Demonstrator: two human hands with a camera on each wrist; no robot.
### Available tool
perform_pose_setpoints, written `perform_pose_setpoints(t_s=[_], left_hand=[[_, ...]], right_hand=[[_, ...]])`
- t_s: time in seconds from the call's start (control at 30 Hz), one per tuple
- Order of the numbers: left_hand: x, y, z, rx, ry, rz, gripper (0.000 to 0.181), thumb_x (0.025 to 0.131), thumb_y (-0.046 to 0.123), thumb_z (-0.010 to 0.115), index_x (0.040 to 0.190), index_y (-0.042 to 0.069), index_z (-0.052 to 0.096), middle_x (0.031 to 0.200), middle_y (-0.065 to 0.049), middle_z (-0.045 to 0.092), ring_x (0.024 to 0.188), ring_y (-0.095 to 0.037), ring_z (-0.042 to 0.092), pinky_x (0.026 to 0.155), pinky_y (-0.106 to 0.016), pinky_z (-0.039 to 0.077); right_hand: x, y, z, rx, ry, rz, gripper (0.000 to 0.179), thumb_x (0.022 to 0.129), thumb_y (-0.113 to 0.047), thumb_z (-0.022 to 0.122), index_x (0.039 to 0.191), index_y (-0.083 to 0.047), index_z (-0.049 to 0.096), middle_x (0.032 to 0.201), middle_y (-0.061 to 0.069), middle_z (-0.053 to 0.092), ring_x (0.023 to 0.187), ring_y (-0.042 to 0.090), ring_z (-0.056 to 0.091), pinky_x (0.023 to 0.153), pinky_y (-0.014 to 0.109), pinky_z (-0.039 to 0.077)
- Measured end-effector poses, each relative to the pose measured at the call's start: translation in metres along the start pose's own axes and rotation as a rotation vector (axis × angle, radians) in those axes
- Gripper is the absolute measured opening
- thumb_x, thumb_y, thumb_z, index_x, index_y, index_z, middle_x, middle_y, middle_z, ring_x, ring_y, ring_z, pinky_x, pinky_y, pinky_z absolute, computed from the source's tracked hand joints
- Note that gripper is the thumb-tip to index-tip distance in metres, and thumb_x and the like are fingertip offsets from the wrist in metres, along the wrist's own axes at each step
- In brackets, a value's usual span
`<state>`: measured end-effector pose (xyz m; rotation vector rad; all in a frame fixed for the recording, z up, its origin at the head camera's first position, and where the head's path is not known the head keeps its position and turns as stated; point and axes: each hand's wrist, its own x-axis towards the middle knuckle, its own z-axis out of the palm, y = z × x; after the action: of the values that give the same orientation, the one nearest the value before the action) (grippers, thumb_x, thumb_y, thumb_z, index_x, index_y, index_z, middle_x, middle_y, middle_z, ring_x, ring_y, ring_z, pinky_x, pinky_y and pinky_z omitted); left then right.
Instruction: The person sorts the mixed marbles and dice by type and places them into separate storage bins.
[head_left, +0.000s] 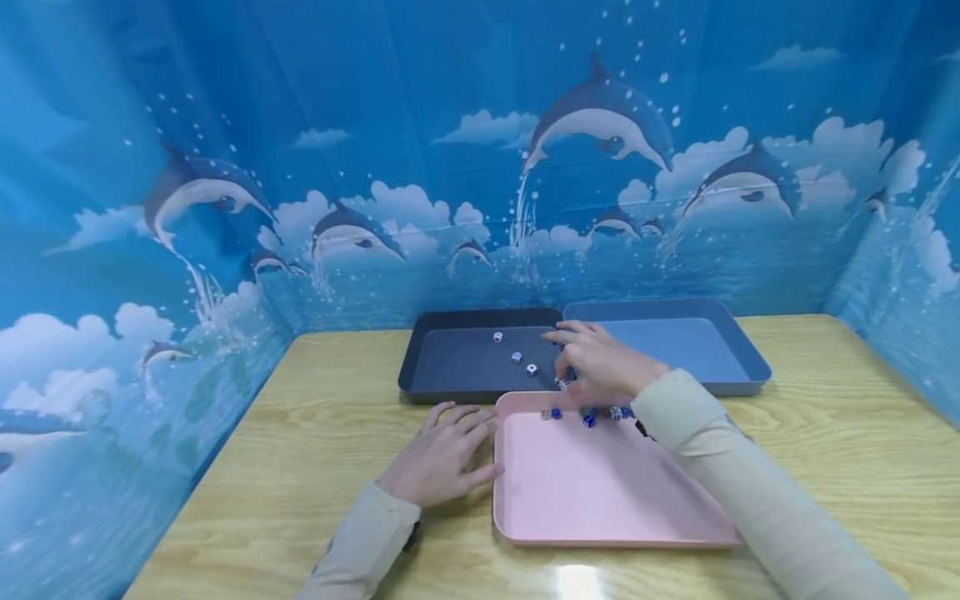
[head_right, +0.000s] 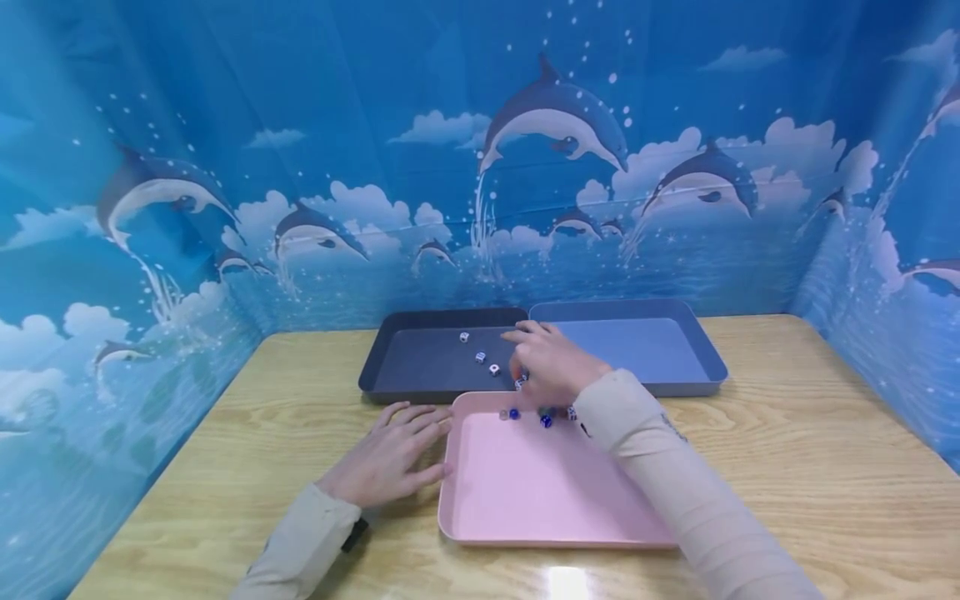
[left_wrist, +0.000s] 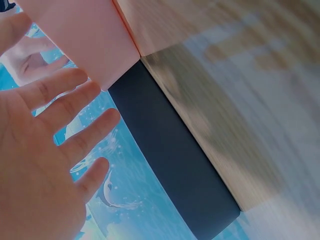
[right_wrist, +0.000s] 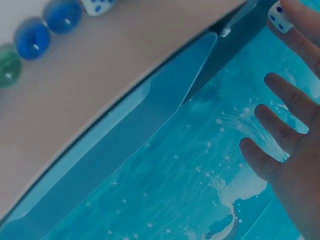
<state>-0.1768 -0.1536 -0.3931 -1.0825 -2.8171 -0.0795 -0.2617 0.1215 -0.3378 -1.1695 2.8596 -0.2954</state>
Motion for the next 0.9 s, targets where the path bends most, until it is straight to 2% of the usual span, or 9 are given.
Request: perform_pose_setpoints(t_s=[0.13,0.3,0.53,0.67,0.9], left_hand=[[-0.002,0.0,0.002,-0.012,0.019,0.007,0.057,0.099,0.051,0.059,0.139,0.012,0.062,0.143,-0.008,0.059,0.13,-0.031,0.054,0.112,-0.058,0.034],[-0.004,0.001,0.004,-0.024,0.024,0.01,0.057,0.099,0.05,0.059,0.139,0.011,0.062,0.144,-0.009,0.058,0.13,-0.031,0.054,0.112,-0.058,0.034],[-0.003,0.0,0.002,0.004,0.03,0.007,0.057,0.099,0.052,0.059,0.139,0.012,0.062,0.143,-0.007,0.059,0.13,-0.03,0.054,0.112,-0.058,0.034],[-0.002,-0.001,0.0,0.001,0.023,0.006,0.057,0.099,0.052,0.059,0.14,0.012,0.061,0.144,-0.007,0.058,0.131,-0.03,0.053,0.113,-0.058,0.033],[-0.001,0.0,0.002,0.001,0.01,0.0,0.058,0.099,0.053,0.058,0.141,0.013,0.06,0.145,-0.007,0.057,0.132,-0.03,0.052,0.113,-0.058,0.032]], right_hand=[[0.01,0.004,-0.004,-0.013,-0.013,0.02,0.009,0.083,-0.015,0.085,0.091,-0.014,0.08,0.154,0.023,0.043,0.144,0.051,0.027,0.113,0.069,0.023],[0.023,0.009,-0.006,0.025,-0.056,0.067,0.011,0.085,-0.017,0.084,0.094,-0.013,0.08,0.156,0.022,0.04,0.145,0.05,0.025,0.114,0.068,0.022],[0.041,0.015,-0.015,0.022,-0.1,0.139,0.011,0.087,-0.016,0.081,0.097,-0.012,0.079,0.157,0.021,0.039,0.146,0.045,0.026,0.115,0.066,0.022],[0.046,0.019,-0.016,0.016,-0.13,0.184,0.013,0.089,-0.015,0.08,0.101,-0.012,0.079,0.158,0.019,0.038,0.146,0.043,0.027,0.115,0.065,0.021],[0.052,0.025,-0.017,0.023,-0.137,0.228,0.017,0.089,-0.014,0.079,0.106,-0.01,0.078,0.156,0.02,0.041,0.143,0.043,0.032,0.114,0.064,0.026]])
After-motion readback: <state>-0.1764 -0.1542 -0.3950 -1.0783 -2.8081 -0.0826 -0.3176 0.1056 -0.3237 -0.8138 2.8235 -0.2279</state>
